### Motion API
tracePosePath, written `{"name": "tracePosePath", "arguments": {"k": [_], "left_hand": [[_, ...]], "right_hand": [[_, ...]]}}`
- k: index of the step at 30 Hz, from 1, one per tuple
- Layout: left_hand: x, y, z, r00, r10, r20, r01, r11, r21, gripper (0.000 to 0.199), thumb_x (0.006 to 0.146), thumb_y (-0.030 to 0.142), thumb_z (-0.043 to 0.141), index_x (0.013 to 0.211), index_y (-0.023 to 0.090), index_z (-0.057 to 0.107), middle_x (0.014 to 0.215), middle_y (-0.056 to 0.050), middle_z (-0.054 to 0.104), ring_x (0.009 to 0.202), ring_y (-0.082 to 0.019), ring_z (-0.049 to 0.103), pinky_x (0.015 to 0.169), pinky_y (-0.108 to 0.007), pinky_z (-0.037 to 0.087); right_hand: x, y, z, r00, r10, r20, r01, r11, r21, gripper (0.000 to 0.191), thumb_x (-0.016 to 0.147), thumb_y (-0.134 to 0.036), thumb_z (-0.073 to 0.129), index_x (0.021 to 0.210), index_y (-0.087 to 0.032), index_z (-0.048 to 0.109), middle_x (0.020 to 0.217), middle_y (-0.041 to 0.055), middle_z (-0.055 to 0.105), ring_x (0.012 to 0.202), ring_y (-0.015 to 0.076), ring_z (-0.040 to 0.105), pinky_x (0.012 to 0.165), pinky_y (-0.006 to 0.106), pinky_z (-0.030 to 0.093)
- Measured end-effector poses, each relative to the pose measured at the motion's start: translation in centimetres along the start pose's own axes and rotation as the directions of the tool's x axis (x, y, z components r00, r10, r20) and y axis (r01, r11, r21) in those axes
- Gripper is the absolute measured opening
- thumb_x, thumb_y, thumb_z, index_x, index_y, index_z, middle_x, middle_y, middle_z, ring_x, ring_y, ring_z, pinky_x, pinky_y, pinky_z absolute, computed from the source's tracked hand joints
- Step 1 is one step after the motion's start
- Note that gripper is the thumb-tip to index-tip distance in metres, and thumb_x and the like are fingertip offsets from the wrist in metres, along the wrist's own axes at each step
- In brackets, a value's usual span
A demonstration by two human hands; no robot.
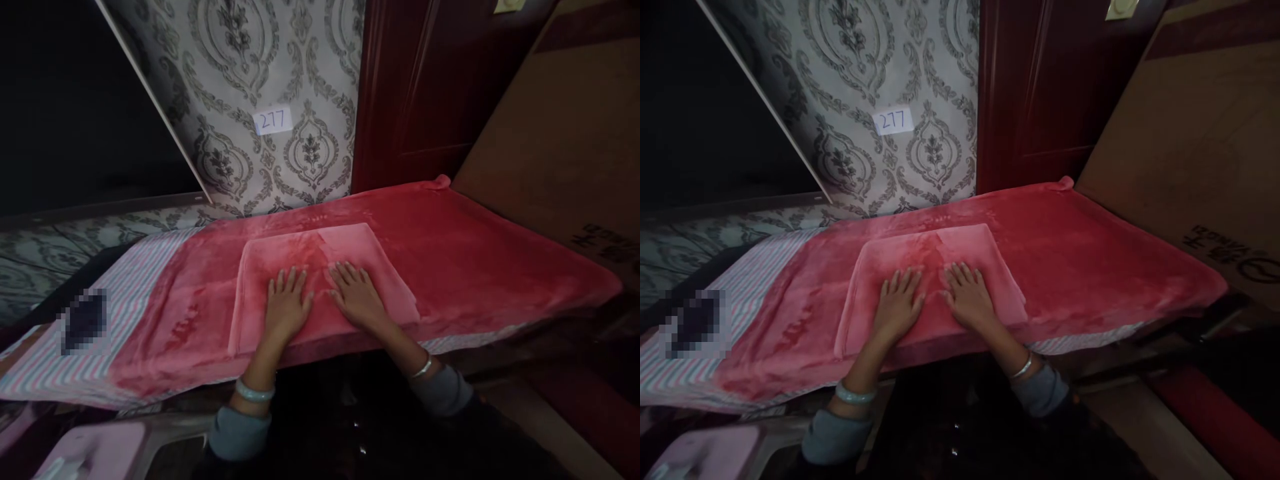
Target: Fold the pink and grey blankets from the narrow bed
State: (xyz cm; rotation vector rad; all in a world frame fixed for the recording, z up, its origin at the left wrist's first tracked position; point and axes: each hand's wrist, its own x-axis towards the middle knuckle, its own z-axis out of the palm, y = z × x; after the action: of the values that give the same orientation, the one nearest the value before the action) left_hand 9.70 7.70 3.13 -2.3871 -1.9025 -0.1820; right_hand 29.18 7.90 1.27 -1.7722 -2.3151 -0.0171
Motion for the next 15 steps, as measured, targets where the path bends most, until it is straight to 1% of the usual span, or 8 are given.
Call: {"name": "tracePosePath", "arguments": {"k": [3,5,7,10,12,15], "left_hand": [[-1.2,-2.4,-0.5,0.997,-0.073,0.004,0.073,0.996,0.055,0.058,0.102,0.041,0.038,0.157,0.021,0.041,0.165,-0.009,0.034,0.155,-0.037,0.025,0.124,-0.062,0.021],[-2.2,-4.1,-0.7,0.994,-0.111,-0.01,0.111,0.991,0.077,0.057,0.102,0.039,0.039,0.156,0.022,0.043,0.166,-0.009,0.033,0.155,-0.037,0.023,0.123,-0.064,0.021],[-3.2,-5.5,-0.8,0.986,-0.166,-0.008,0.166,0.985,0.055,0.056,0.101,0.037,0.037,0.156,0.023,0.043,0.167,-0.008,0.031,0.156,-0.037,0.021,0.121,-0.065,0.026],[-4.7,-7.4,-0.4,0.972,-0.235,0.007,0.235,0.971,-0.052,0.057,0.102,0.031,0.03,0.157,0.023,0.041,0.168,-0.006,0.027,0.154,-0.036,0.027,0.119,-0.065,0.032],[-5.5,-8.7,0.4,0.973,-0.23,-0.025,0.223,0.963,-0.152,0.057,0.101,0.028,0.026,0.156,0.02,0.042,0.167,-0.007,0.03,0.153,-0.033,0.032,0.119,-0.062,0.034],[-6.6,-10.6,1.7,0.974,-0.189,-0.126,0.146,0.946,-0.289,0.057,0.101,0.028,0.025,0.151,0.016,0.048,0.162,-0.012,0.04,0.151,-0.025,0.037,0.121,-0.052,0.036]], "right_hand": [[-0.9,2.3,0.1,0.999,0.05,-0.018,-0.051,0.996,-0.068,0.055,0.103,-0.034,0.038,0.156,-0.021,0.044,0.163,0.0071,0.033,0.151,0.0285,0.03,0.122,0.054,0.027],[-1.6,4.1,0.3,0.995,0.083,-0.062,-0.089,0.99,-0.11,0.054,0.103,-0.033,0.036,0.155,-0.021,0.046,0.163,0.0071,0.035,0.151,0.0285,0.031,0.121,0.054,0.028],[-2.4,5.7,0.6,0.987,0.122,-0.108,-0.135,0.982,-0.129,0.054,0.104,-0.032,0.034,0.155,-0.021,0.046,0.162,0.007,0.036,0.151,0.0283,0.031,0.12,0.056,0.029],[-3.8,7.7,1.6,0.969,0.19,-0.157,-0.205,0.975,-0.087,0.054,0.104,-0.032,0.03,0.154,-0.024,0.047,0.162,0.0059,0.038,0.149,0.0288,0.033,0.117,0.057,0.033],[-4.7,9.2,2.3,0.957,0.239,-0.167,-0.245,0.969,-0.02,0.055,0.104,-0.032,0.028,0.154,-0.024,0.046,0.16,0.0069,0.042,0.147,0.0295,0.036,0.116,0.058,0.036],[-6.0,11.4,2.7,0.948,0.28,-0.15,-0.272,0.96,0.068,0.057,0.104,-0.034,0.025,0.156,-0.024,0.044,0.156,0.0085,0.047,0.146,0.0308,0.037,0.114,0.06,0.037]]}}
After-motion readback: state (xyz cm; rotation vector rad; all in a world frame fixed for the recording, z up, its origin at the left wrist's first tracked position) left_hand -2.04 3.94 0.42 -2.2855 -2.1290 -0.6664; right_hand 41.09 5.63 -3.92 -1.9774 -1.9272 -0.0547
